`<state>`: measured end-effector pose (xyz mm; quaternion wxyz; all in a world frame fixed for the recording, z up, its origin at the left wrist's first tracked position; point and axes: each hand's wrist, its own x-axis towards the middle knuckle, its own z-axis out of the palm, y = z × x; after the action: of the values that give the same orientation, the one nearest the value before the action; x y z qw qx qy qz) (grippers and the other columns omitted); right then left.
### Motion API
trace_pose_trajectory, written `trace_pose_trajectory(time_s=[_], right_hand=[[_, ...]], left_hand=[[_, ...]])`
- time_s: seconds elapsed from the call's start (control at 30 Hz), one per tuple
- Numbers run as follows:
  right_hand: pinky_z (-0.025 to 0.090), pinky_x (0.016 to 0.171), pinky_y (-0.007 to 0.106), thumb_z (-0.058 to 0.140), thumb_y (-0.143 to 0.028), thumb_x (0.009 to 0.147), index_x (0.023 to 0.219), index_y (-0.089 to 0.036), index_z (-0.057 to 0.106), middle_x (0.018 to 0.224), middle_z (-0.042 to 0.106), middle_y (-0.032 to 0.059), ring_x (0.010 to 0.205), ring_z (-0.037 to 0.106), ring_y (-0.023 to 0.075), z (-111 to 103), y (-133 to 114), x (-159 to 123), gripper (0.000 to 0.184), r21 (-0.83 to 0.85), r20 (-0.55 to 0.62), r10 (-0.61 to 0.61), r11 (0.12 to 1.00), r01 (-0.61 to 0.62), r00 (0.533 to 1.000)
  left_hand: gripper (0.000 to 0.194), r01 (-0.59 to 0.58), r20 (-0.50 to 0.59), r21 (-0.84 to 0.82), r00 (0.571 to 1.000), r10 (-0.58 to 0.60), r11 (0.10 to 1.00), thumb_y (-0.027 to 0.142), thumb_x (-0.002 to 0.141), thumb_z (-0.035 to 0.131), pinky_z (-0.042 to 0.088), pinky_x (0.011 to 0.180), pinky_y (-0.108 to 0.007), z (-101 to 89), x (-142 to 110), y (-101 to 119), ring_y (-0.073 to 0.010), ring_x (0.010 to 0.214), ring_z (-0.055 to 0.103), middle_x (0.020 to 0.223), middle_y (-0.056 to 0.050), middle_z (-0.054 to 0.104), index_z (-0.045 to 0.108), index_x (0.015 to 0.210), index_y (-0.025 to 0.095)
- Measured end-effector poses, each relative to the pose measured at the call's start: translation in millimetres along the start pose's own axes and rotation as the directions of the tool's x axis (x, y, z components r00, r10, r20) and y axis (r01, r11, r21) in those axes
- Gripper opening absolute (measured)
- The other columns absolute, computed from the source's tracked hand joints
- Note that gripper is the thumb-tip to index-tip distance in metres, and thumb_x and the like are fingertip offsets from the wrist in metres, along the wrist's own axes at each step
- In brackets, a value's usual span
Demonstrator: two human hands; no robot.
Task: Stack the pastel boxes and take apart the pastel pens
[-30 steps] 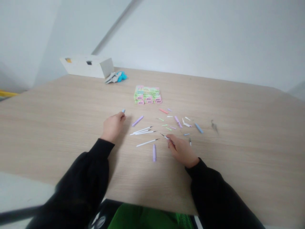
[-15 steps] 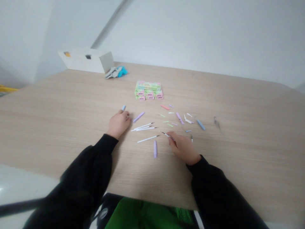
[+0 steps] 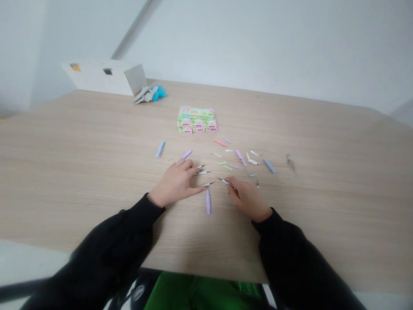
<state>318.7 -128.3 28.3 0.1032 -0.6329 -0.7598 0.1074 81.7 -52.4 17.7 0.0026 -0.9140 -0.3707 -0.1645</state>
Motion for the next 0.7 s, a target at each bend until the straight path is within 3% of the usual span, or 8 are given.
trace_pose_trajectory(time_s=[0.13, 0.33, 0.53, 0.7], right_hand=[[0.048, 0.076, 0.034, 0.042, -0.023, 0.099, 0.121, -0.018, 0.064, 0.1, 0.077, 0.0099, 0.094, 0.073, 0.0271, 0.8, 1.0, -0.9, 0.031, 0.005, -0.011, -0.024, 1.0, 0.024, 1.0], [0.047, 0.073, 0.033, 0.042, -0.023, 0.099, 0.119, -0.018, 0.065, 0.1, 0.077, 0.0093, 0.092, 0.073, 0.0269, -1.1, -0.3, -3.0, 0.03, 0.017, -0.007, -0.029, 0.999, 0.029, 1.0], [0.046, 0.075, 0.033, 0.041, -0.023, 0.099, 0.12, -0.018, 0.064, 0.103, 0.076, 0.0086, 0.093, 0.072, 0.0259, -1.7, -1.9, -2.5, 0.031, 0.025, 0.007, -0.046, 0.999, 0.046, 0.999], [0.046, 0.076, 0.033, 0.04, -0.024, 0.1, 0.121, -0.019, 0.063, 0.103, 0.076, 0.0084, 0.094, 0.072, 0.0265, -2.3, -3.5, -2.5, 0.032, 0.02, 0.009, -0.039, 0.999, 0.038, 0.999]], left_hand=[[0.066, 0.053, 0.043, 0.078, 0.997, -0.056, 0.996, 0.064, 0.076, 0.07, 0.047, 0.095, -0.048, -2.0, -1.6, 2.4, -0.0364, 0.11, 0.056, 0.117, -0.016, 0.062, 0.063, 0.118, 0.013], [0.051, 0.168, 0.119, 0.165, 0.975, -0.188, 0.972, 0.052, 0.082, 0.067, 0.047, 0.094, -0.048, -1.4, -0.5, 5.2, -0.037, 0.112, 0.057, 0.115, -0.018, 0.065, 0.064, 0.113, 0.012], [0.037, 0.182, 0.121, 0.18, 0.971, -0.206, 0.967, 0.047, 0.089, 0.061, 0.047, 0.091, -0.046, 6.9, 6.7, 2.1, -0.0341, 0.108, 0.058, 0.108, -0.016, 0.065, 0.065, 0.103, 0.013], [0.026, 0.146, 0.155, 0.189, 0.972, -0.177, 0.971, 0.031, 0.097, 0.049, 0.046, 0.093, -0.044, 19.1, 12.2, 8.8, -0.0324, 0.108, 0.057, 0.109, -0.018, 0.062, 0.063, 0.106, 0.01]])
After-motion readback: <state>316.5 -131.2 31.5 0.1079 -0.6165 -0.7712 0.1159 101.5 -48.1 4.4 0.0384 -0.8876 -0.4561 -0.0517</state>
